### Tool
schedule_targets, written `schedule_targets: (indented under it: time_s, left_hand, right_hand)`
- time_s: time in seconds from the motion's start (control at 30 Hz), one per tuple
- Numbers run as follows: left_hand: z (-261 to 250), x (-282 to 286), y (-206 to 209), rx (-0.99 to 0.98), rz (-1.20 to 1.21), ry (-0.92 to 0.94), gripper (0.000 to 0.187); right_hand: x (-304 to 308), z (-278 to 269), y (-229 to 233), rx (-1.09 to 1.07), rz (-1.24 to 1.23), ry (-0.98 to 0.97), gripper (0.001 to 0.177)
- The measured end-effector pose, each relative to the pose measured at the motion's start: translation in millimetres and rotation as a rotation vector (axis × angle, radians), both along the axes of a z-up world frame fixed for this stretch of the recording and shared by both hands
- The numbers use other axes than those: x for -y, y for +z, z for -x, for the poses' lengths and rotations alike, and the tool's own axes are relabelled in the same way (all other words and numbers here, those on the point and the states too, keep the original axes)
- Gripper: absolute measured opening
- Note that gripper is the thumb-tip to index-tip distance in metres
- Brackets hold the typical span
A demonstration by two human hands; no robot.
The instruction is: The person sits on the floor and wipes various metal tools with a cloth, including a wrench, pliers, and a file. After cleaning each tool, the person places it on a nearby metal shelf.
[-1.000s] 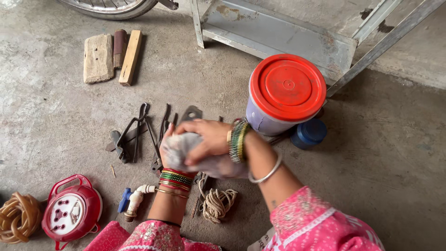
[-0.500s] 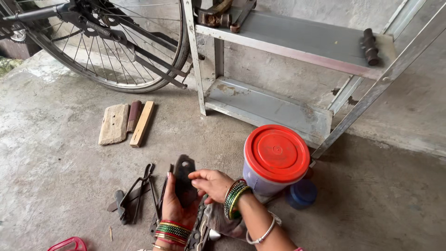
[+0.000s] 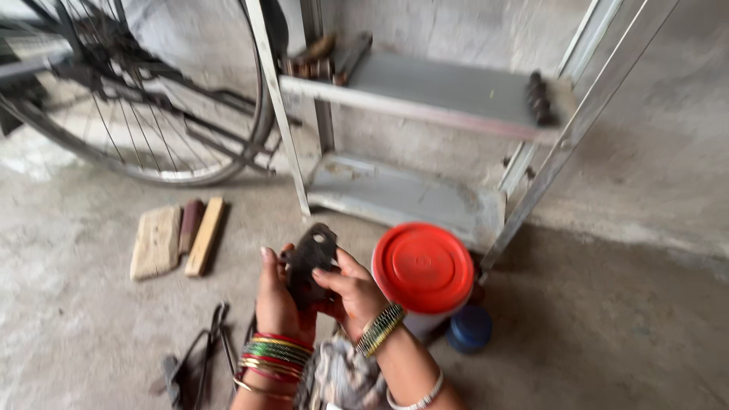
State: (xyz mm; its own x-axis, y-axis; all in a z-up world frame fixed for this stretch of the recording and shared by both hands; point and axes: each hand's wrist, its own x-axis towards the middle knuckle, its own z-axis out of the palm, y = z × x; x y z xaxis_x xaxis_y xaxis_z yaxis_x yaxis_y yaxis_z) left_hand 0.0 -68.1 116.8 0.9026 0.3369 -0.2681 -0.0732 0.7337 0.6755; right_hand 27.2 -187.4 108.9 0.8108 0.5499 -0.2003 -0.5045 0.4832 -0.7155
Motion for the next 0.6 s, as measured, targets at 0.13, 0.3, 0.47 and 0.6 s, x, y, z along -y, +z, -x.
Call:
schedule_targets:
  time_s: [0.13, 0.3, 0.47, 0.6]
  left_hand:
    - [-23, 14, 26, 0.064, -0.222, 0.0, 0.064]
    - [-99, 16, 22, 0.351, -0.52, -0.042, 0.075]
    - [-181, 23, 36, 0.407, -0.389, -0.247, 0.086]
    - [-234, 33, 46, 0.558, -0.725, -0.221, 0.065]
  right_hand:
    - [10, -25, 36, 0.085, -0.11, -0.036, 0.059]
    - [33, -83, 69, 0.381, -0.118, -0.047, 0.071]
    - [46, -153, 105, 0.418, 0.083, -0.174, 0.064]
    - [58, -227, 115, 0.409, 0.208, -0.151, 0.058]
